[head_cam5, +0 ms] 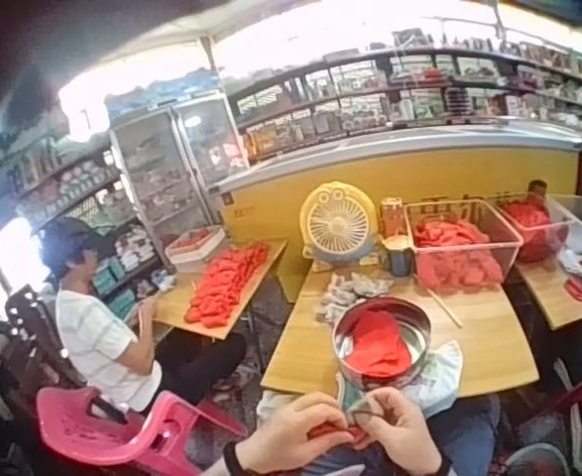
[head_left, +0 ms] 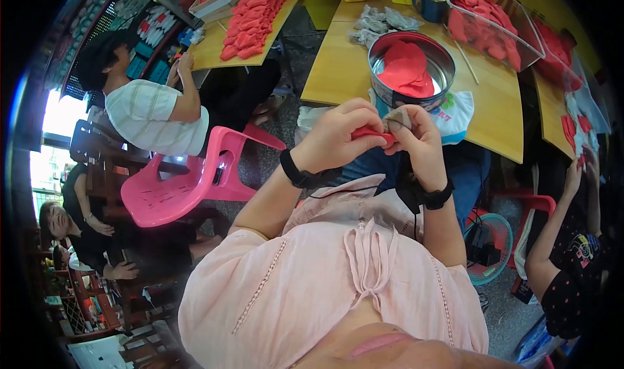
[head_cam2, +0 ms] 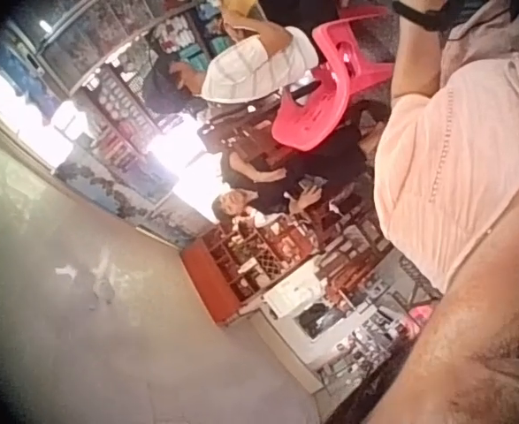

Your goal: Folding and assembling small red fabric pieces, possibly with a small insert, into decorative shapes.

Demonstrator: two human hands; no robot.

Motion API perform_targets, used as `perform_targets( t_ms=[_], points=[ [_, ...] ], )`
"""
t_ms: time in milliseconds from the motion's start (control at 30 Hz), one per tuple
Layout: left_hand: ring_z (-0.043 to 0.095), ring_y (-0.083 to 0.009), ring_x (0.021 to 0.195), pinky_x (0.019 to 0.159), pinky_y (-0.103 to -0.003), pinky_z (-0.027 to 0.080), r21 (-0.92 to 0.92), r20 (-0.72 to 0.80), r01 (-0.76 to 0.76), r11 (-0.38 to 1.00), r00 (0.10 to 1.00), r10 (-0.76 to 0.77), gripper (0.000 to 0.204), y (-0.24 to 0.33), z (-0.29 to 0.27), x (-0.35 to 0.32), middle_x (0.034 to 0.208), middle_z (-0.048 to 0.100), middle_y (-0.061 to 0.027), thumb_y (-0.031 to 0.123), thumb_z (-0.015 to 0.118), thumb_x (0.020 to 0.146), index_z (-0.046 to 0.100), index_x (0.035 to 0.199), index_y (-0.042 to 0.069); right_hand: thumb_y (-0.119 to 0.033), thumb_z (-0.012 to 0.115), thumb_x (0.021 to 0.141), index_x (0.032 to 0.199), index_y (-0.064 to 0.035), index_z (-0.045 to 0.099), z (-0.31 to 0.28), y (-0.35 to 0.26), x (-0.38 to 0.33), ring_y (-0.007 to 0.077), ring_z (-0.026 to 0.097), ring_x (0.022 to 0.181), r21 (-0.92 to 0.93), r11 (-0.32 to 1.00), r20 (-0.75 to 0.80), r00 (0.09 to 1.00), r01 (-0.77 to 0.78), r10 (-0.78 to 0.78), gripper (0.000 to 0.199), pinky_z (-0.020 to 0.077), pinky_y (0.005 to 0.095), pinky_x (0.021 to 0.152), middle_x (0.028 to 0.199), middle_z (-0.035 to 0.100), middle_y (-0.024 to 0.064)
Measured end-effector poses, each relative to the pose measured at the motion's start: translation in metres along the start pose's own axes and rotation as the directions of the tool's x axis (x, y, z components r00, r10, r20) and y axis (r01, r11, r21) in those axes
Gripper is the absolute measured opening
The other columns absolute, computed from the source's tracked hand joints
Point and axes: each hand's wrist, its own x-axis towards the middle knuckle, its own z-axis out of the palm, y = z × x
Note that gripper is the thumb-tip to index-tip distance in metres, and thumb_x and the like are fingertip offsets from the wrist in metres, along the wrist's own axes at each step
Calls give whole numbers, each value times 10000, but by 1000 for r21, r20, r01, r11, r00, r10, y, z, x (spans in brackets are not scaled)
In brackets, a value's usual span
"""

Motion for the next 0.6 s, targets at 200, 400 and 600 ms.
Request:
perform_targets(
  t_ms=[200,400,600],
  points=[
    [611,-262,783,681,-301,490,124,86,-14,992,996,3,169,-3,-5,-1,882,597,-85,18,737,752,622,874,33,-104,614,927,1110,-3,533,1,0,1,124,651,694,17,999,10,999,-37,37,224,546,231,578,917,646,63],
    [612,-257,791,687,-317,493,-82,38,-116,990,992,119,117,-1,-1,0,898,605,-95,9,699,791,614,868,33,-129,610,936,1096,-7,531,3,-9,-2,118,653,675,36,996,66,994,-86,84,216,544,229,551,882,644,58],
    [612,-220,767,670,-285,488,-267,39,39,963,999,-30,129,-6,0,-8,910,604,-91,-6,685,815,603,913,17,-120,608,934,1122,-13,537,3,-12,-1,125,665,703,95,988,102,988,-122,113,227,553,237,568,911,654,71]
  ],
)
